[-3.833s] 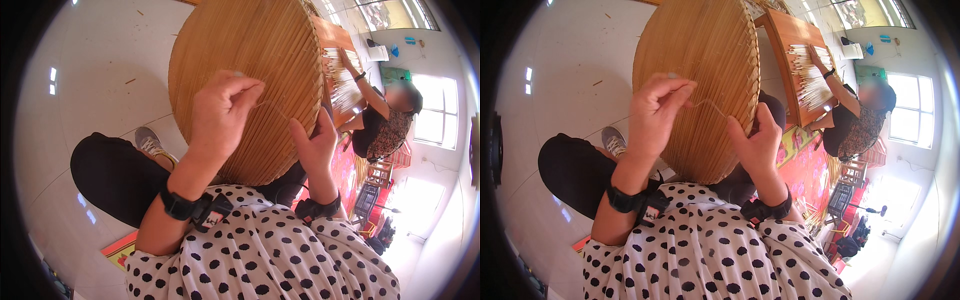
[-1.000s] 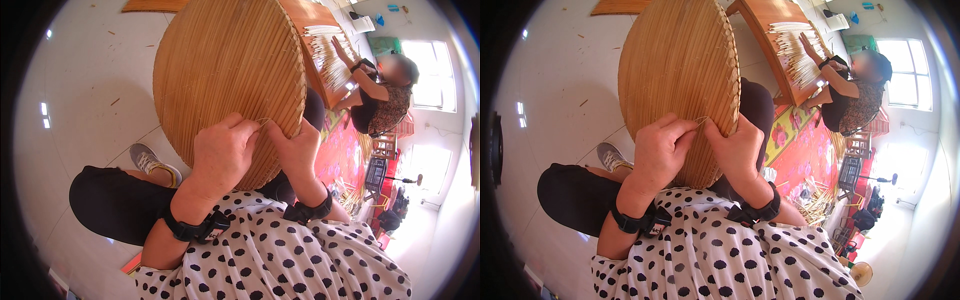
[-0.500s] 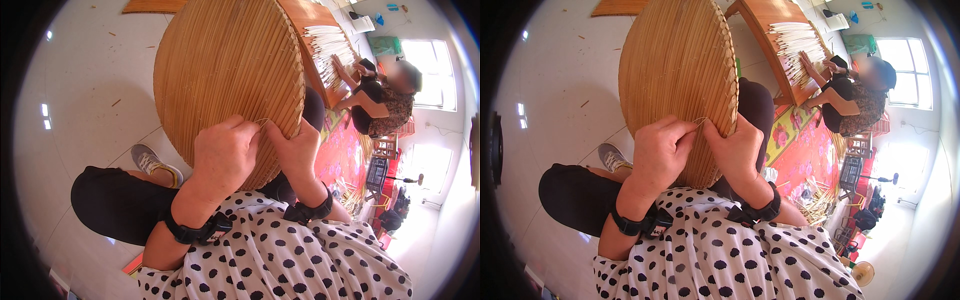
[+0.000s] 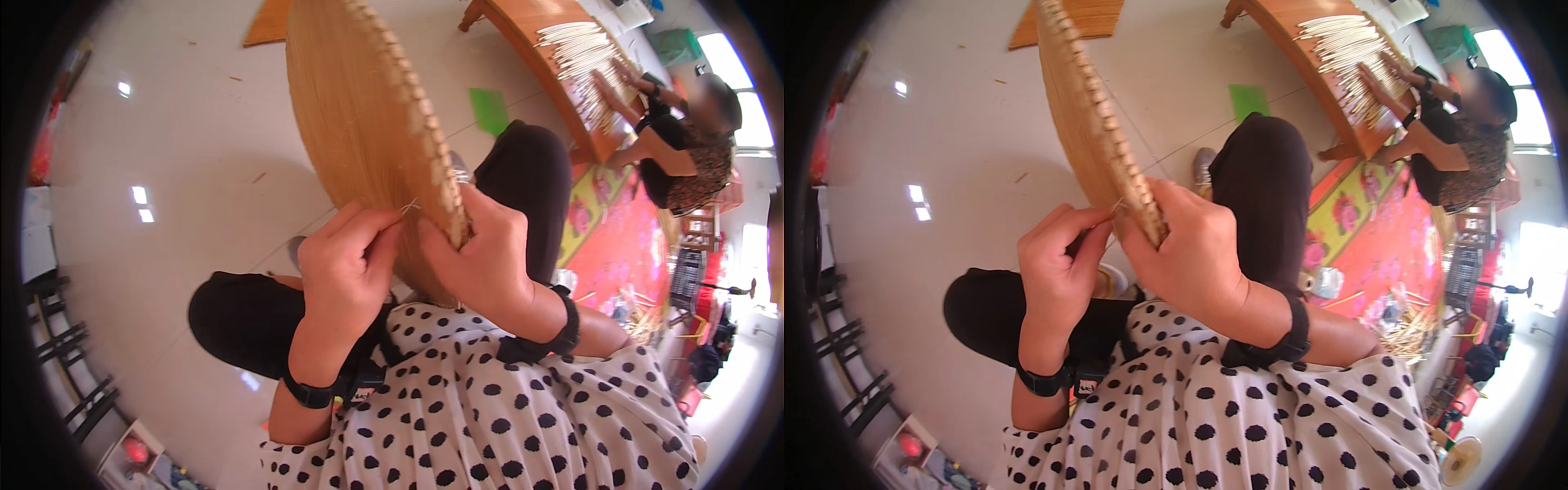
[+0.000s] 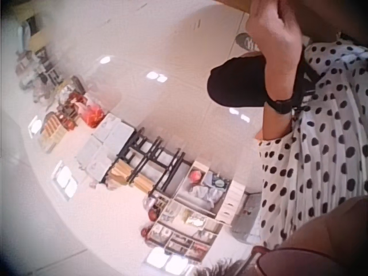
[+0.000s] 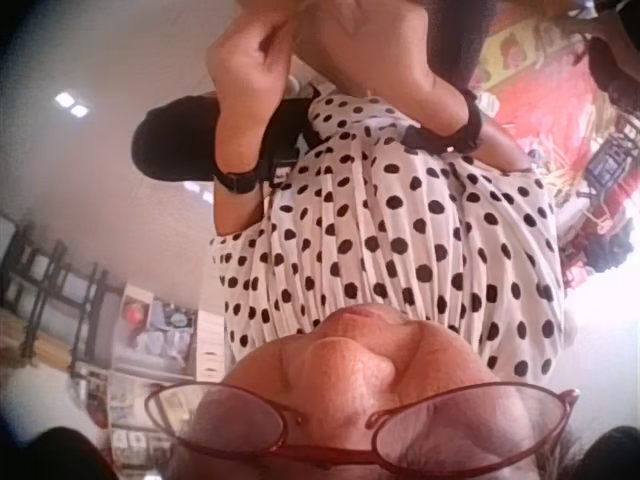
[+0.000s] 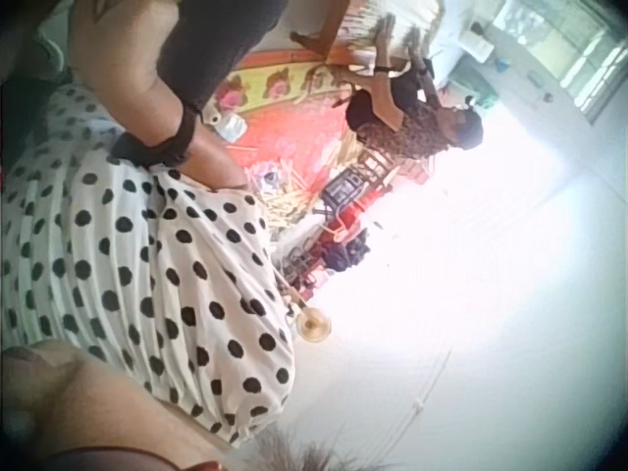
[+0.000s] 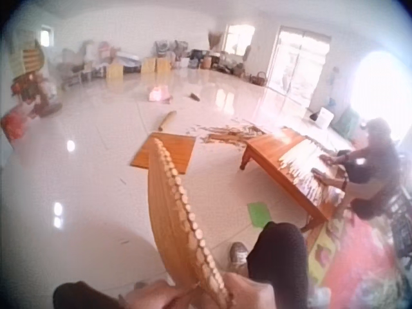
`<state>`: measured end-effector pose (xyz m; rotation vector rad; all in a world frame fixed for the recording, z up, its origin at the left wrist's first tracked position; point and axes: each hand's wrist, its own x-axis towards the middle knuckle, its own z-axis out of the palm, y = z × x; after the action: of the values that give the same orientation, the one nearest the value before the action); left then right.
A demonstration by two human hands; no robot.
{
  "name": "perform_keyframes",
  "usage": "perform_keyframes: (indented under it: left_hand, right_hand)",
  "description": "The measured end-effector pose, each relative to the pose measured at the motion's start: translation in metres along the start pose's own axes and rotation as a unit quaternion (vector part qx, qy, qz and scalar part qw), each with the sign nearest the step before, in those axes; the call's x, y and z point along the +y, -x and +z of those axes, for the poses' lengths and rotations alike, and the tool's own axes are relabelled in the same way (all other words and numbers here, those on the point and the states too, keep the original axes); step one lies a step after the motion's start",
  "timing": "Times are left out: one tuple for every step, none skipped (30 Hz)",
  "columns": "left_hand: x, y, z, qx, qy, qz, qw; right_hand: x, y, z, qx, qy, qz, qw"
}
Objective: The person weaves a thread through the edges of a circular bamboo base using a needle, then uses pliers to cut the excess thread.
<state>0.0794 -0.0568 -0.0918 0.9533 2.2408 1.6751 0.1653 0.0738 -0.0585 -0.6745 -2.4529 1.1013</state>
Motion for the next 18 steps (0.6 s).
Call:
perform_keyframes:
  left_hand:
    - [0.001, 0.001, -0.009, 0.000, 0.000, -0.017, 1.000]
    - [0.003, 0.004, -0.019, -0.003, -0.012, -0.031, 0.999]
    - [0.006, 0.008, -0.030, -0.001, -0.029, -0.051, 0.998]
    - [0.002, 0.011, -0.038, 0.004, -0.051, -0.019, 0.999]
    - [-0.001, 0.019, -0.047, 0.001, -0.074, -0.027, 0.997]
    - [-0.005, 0.027, -0.054, -0.004, -0.093, -0.034, 0.995]
    - [-0.008, 0.035, -0.061, -0.009, -0.112, -0.042, 0.993]
    - [-0.009, 0.047, -0.070, 0.008, -0.098, -0.058, 0.993]
    - [-0.010, 0.054, -0.074, 0.012, -0.105, -0.067, 0.992]
    - [-0.009, 0.059, -0.079, 0.016, -0.111, -0.077, 0.991]
    - [-0.008, 0.064, -0.082, 0.023, -0.120, -0.088, 0.989]
    - [-0.013, 0.072, -0.084, 0.040, -0.142, -0.057, 0.987]
    - [-0.013, 0.079, -0.087, 0.041, -0.147, -0.071, 0.986]
    - [-0.012, 0.086, -0.090, 0.043, -0.153, -0.087, 0.983]
    - [-0.011, 0.092, -0.092, 0.046, -0.156, -0.102, 0.981]
    - [-0.011, 0.095, -0.094, 0.051, -0.156, -0.098, 0.981]
    - [-0.010, 0.096, -0.095, 0.052, -0.176, -0.096, 0.978]
    - [-0.009, 0.097, -0.095, 0.052, -0.194, -0.093, 0.975]
  right_hand:
    - [-0.002, 0.002, -0.002, -0.044, 0.003, -0.031, 0.999]
    - [0.000, 0.004, 0.002, -0.064, -0.051, -0.052, 0.995]
    - [0.001, 0.007, 0.006, -0.088, -0.109, -0.076, 0.987]
    - [0.000, 0.009, 0.007, -0.119, -0.116, -0.083, 0.983]
    - [-0.003, 0.010, 0.006, -0.153, -0.124, -0.091, 0.976]
    - [-0.004, 0.012, 0.007, -0.185, -0.127, -0.100, 0.969]
    - [-0.003, 0.014, 0.010, -0.194, -0.138, -0.117, 0.964]
    - [-0.005, 0.018, 0.016, -0.211, -0.153, -0.137, 0.956]
    - [-0.003, 0.021, 0.021, -0.222, -0.159, -0.153, 0.950]
    - [-0.001, 0.022, 0.026, -0.250, -0.179, -0.158, 0.938]
    - [0.000, 0.024, 0.028, -0.260, -0.194, -0.164, 0.932]
    - [0.001, 0.024, 0.030, -0.272, -0.209, -0.171, 0.924]
    - [0.002, 0.025, 0.032, -0.284, -0.224, -0.177, 0.915]
    - [0.004, 0.027, 0.034, -0.291, -0.240, -0.182, 0.908]
    - [0.007, 0.027, 0.035, -0.296, -0.252, -0.188, 0.902]
    - [0.009, 0.027, 0.036, -0.302, -0.264, -0.194, 0.895]
    - [0.012, 0.027, 0.037, -0.304, -0.276, -0.197, 0.890]
    - [0.014, 0.027, 0.037, -0.305, -0.288, -0.200, 0.886]
